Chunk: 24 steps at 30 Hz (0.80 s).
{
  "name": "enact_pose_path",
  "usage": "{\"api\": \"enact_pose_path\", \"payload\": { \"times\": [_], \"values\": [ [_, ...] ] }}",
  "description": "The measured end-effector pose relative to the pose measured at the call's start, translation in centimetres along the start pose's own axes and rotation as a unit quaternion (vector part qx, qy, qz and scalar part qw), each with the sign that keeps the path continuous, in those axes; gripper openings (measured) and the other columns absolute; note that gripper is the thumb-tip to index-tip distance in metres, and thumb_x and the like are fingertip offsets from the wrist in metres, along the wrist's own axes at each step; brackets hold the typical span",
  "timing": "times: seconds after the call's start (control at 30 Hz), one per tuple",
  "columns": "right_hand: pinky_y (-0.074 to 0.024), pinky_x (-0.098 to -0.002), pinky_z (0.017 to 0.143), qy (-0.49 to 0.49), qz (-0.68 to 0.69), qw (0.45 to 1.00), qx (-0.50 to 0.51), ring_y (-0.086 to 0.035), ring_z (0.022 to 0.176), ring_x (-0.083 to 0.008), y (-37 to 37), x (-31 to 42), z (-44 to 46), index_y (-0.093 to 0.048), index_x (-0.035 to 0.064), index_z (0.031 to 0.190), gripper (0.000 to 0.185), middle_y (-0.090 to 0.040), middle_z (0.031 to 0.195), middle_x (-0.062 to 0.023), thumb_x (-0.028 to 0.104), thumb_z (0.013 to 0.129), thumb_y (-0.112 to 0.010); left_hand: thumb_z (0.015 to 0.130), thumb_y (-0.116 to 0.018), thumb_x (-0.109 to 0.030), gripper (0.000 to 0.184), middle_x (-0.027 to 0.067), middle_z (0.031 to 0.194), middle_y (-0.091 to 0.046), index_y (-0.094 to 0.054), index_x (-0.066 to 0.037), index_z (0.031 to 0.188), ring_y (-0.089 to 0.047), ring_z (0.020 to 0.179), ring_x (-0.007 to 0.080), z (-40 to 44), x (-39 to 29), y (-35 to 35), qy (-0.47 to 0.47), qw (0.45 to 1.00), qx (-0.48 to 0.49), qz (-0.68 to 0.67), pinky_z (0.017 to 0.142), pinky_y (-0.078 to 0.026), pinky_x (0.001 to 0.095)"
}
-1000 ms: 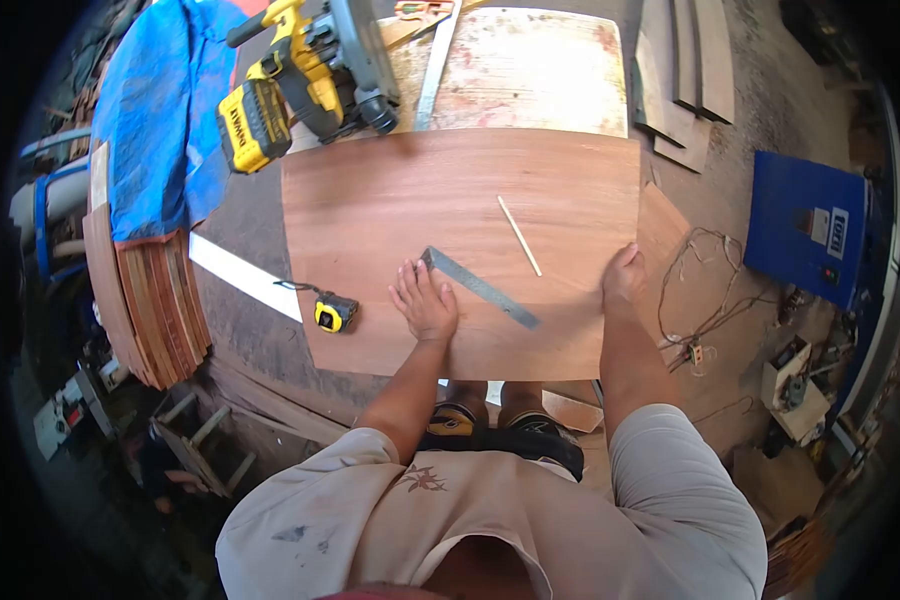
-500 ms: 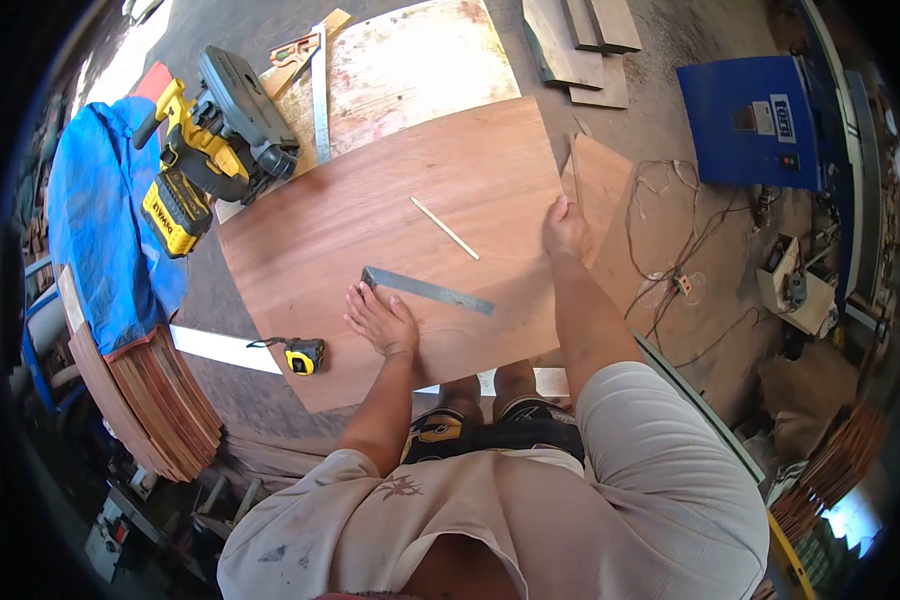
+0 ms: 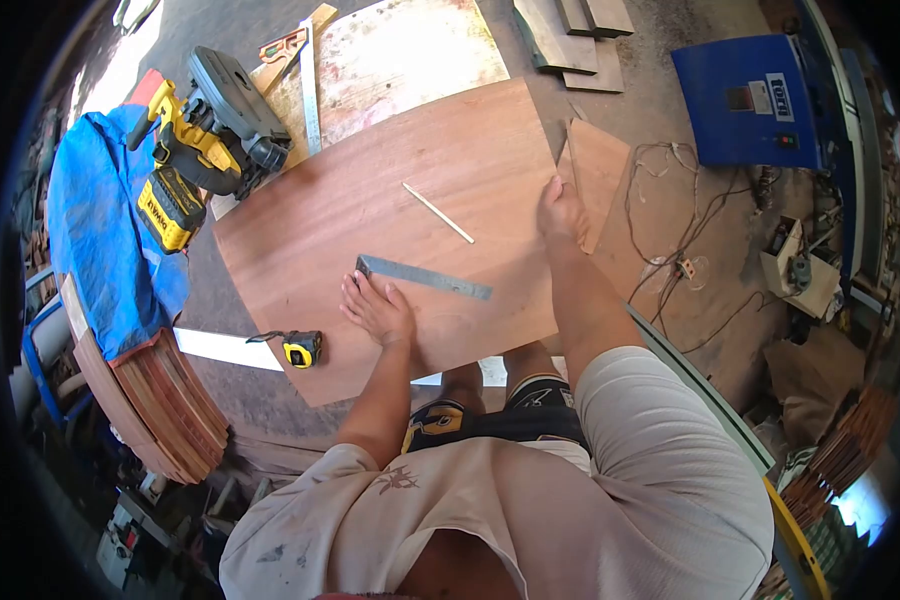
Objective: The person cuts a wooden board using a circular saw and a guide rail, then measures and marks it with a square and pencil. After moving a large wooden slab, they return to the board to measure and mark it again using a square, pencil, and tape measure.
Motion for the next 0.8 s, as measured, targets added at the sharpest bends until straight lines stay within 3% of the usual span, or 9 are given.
{"api": "enact_pose_path", "payload": {
  "times": [0.47, 0.57, 0.63, 0.67, 0.8],
  "values": [
    [-0.0462, -0.0542, 0.084, 0.038, 0.033, 0.999, 0.007, -0.063, 0.095, -0.0442, -1.2, -0.7, 1.2, -0.066, 0.0083, 0.1, 0.051, -0.067, 0.096, -0.0234, 0.049, 0.097, -0.035, 0.095, -0.048, -0.026, 0.057, 0.0184, 0.15, -0.035, -0.034, -0.006, 0.146, -0.03, 0.141, 0.0358, 0.0, -0.5, 0.4, 0.003, 0.999, -0.039, -0.001, 0.116, -0.012, 0.0564],
    [-0.046, -0.0545, 0.084, 0.043, 0.014, 0.998, 0.041, -0.062, 0.095, -0.0448, -0.7, -0.6, 1.5, -0.065, 0.0084, 0.1, 0.051, -0.067, 0.097, -0.0241, 0.049, 0.097, -0.035, 0.094, -0.052, -0.029, 0.057, 0.0201, 0.141, -0.045, -0.038, -0.004, 0.143, -0.038, 0.133, 0.0381, 1.1, -0.6, 0.6, 0.028, 0.995, -0.093, -0.02, 0.112, -0.021, 0.0562],
    [-0.0456, -0.0547, 0.084, 0.042, 0.023, 0.997, 0.064, -0.062, 0.096, -0.0451, -0.2, -0.4, 1.4, -0.064, 0.0079, 0.1, 0.05, -0.067, 0.098, -0.0245, 0.049, 0.098, -0.035, 0.094, -0.056, -0.029, 0.053, 0.0207, 0.127, -0.053, -0.045, -0.001, 0.137, -0.046, 0.12, 0.0393, 2.2, -0.6, 1.8, 0.099, 0.994, -0.041, -0.011, 0.104, -0.03, 0.0547],
    [-0.0453, -0.0548, 0.084, 0.037, 0.033, 0.995, 0.085, -0.061, 0.096, -0.0453, -0.1, -0.4, 1.5, -0.064, 0.0074, 0.1, 0.05, -0.066, 0.098, -0.0249, 0.048, 0.098, -0.035, 0.093, -0.059, -0.025, 0.044, 0.0212, 0.118, -0.055, -0.051, 0.001, 0.128, -0.049, 0.109, 0.0396, 2.9, -0.9, 2.0, 0.055, 0.995, -0.081, -0.01, 0.096, -0.036, 0.0516],
    [-0.0448, -0.0544, 0.084, 0.08, 0.069, 0.987, 0.12, -0.06, 0.096, -0.0463, -0.6, -1.3, 2.1, -0.061, 0.0065, 0.102, 0.048, -0.066, 0.097, -0.0251, 0.047, 0.099, -0.034, 0.094, -0.058, -0.02, 0.03, 0.0233, 0.116, -0.056, -0.054, 0.0, 0.117, -0.052, 0.105, 0.0423, 4.6, -1.3, 3.0, 0.076, 0.995, -0.055, -0.029, 0.092, -0.041, 0.0463]
  ]
}}
Point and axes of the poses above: each hand's wrist, its own z-axis towards the middle knuckle, its own y-axis out of the back of the hand, x = y × z, the point moved 5 cm from there along z, towards the middle knuckle
